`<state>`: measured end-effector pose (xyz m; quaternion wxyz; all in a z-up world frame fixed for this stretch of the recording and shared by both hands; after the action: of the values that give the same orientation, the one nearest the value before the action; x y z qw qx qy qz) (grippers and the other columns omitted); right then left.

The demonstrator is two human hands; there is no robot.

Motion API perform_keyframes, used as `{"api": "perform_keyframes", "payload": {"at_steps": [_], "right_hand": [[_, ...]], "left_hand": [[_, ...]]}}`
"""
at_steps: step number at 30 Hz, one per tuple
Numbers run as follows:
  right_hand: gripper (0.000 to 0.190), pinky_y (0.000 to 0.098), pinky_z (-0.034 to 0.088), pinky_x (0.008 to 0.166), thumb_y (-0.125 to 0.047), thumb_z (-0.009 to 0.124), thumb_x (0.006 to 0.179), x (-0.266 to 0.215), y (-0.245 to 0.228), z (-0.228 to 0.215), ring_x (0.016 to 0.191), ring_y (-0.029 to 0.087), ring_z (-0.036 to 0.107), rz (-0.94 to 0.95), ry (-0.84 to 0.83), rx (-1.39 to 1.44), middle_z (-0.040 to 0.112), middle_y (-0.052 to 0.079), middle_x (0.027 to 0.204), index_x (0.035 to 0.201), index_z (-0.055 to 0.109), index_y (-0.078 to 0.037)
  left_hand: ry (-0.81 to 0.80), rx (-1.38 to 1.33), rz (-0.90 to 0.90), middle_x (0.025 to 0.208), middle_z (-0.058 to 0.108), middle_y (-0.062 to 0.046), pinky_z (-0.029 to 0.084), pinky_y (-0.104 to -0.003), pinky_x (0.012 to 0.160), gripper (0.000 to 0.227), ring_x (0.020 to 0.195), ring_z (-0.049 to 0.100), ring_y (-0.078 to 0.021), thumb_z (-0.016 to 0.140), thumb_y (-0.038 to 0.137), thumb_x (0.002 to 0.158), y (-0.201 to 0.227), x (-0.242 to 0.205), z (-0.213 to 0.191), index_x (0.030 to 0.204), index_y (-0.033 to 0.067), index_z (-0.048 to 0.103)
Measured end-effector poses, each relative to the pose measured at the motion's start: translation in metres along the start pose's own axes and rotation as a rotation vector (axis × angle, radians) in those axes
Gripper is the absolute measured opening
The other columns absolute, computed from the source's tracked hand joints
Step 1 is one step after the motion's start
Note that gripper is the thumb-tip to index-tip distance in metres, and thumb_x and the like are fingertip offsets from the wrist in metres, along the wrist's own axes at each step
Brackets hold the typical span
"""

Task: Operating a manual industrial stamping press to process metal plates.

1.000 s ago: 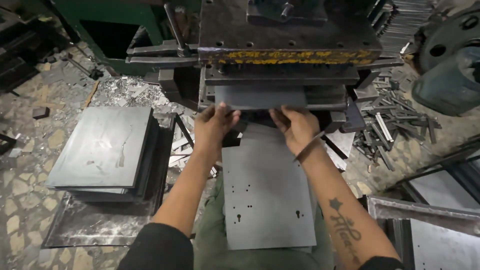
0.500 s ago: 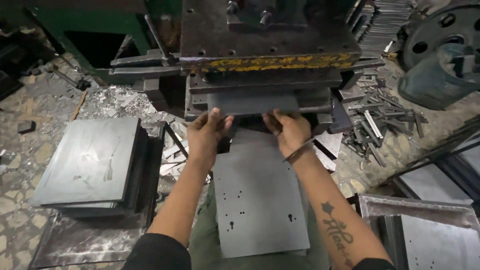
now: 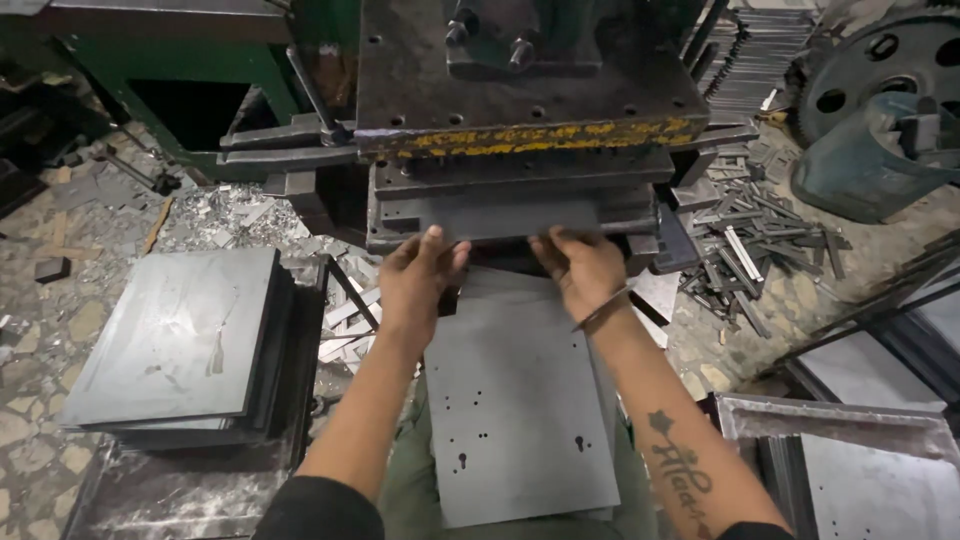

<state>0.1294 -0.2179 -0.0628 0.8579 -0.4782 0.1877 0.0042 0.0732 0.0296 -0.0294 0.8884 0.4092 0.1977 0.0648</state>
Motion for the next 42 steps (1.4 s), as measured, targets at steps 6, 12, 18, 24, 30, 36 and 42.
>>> {"api": "perform_keyframes", "payload": {"at_steps": [6,12,18,24,30,36,42], "right_hand": [[0.041,0.0477,0.067,0.090,0.002,0.072,0.092,-0.001,0.024,0.023,0.100,0.037,0.071,0.038,-0.012,0.049,0.056,0.016,0.109,0.127,0.050,0.005],[0.045,0.0502,0.066,0.092,0.004,0.071,0.091,-0.005,0.013,0.018,0.101,0.037,0.069,0.046,-0.010,0.064,0.052,0.017,0.109,0.129,0.048,0.010],[0.038,0.0440,0.068,0.091,0.007,0.069,0.090,-0.012,-0.015,0.003,0.097,0.033,0.068,0.016,0.026,0.045,0.053,0.015,0.107,0.123,0.051,0.011],[0.044,0.0497,0.066,0.092,0.007,0.072,0.089,-0.004,-0.010,-0.004,0.100,0.037,0.068,-0.001,0.003,0.063,0.051,0.016,0.107,0.126,0.048,0.010],[0.042,0.0512,0.065,0.094,0.003,0.073,0.090,0.000,-0.007,-0.004,0.104,0.036,0.068,0.014,-0.017,0.064,0.055,0.016,0.109,0.126,0.050,0.007],[0.037,0.0482,0.066,0.093,0.002,0.071,0.093,-0.012,-0.011,0.001,0.100,0.033,0.068,0.010,-0.015,0.054,0.053,0.012,0.104,0.123,0.051,0.007],[0.028,0.0466,0.066,0.093,0.002,0.070,0.093,-0.003,-0.002,-0.005,0.097,0.031,0.069,0.002,0.015,0.080,0.057,0.012,0.102,0.116,0.054,0.005]], "left_hand": [[0.031,0.069,0.075,0.109,0.066,-0.035,0.067,-0.042,0.087,0.047,0.096,0.076,-0.0403,0.069,0.016,0.099,0.017,0.006,-0.026,0.127,-0.0185,0.054],[0.062,0.067,0.087,0.110,0.064,-0.034,0.067,-0.041,0.088,0.050,0.097,0.075,-0.0388,0.071,0.017,0.097,0.004,0.009,-0.019,0.128,-0.0176,0.053],[0.038,-0.011,0.089,0.113,0.057,-0.037,0.067,-0.047,0.085,0.061,0.093,0.074,-0.0470,0.074,0.014,0.095,-0.023,0.017,-0.003,0.134,-0.0222,0.044],[0.056,0.022,0.073,0.104,0.063,-0.033,0.068,-0.043,0.083,0.053,0.090,0.077,-0.0416,0.073,0.016,0.096,-0.015,0.005,0.004,0.125,-0.0217,0.052],[0.044,0.140,0.054,0.102,0.073,-0.030,0.067,-0.038,0.081,0.035,0.088,0.078,-0.0326,0.072,0.026,0.098,-0.008,-0.004,0.006,0.103,-0.0084,0.066],[0.059,0.148,0.041,0.098,0.076,-0.027,0.068,-0.036,0.074,0.029,0.080,0.078,-0.0285,0.073,0.026,0.097,-0.010,-0.004,0.007,0.096,-0.0026,0.066],[0.038,0.196,0.030,0.098,0.076,-0.027,0.068,-0.037,0.073,0.028,0.078,0.078,-0.0285,0.072,0.024,0.098,-0.009,-0.001,0.006,0.101,-0.0023,0.062]]}}
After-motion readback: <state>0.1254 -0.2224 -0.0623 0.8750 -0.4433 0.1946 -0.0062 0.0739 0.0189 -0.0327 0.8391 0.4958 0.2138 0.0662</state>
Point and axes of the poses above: each hand's wrist, its own x-axis towards the middle knuckle, its own z-axis out of the palm, y = z × x, the point moved 8 cm from there along x, towards the middle knuckle
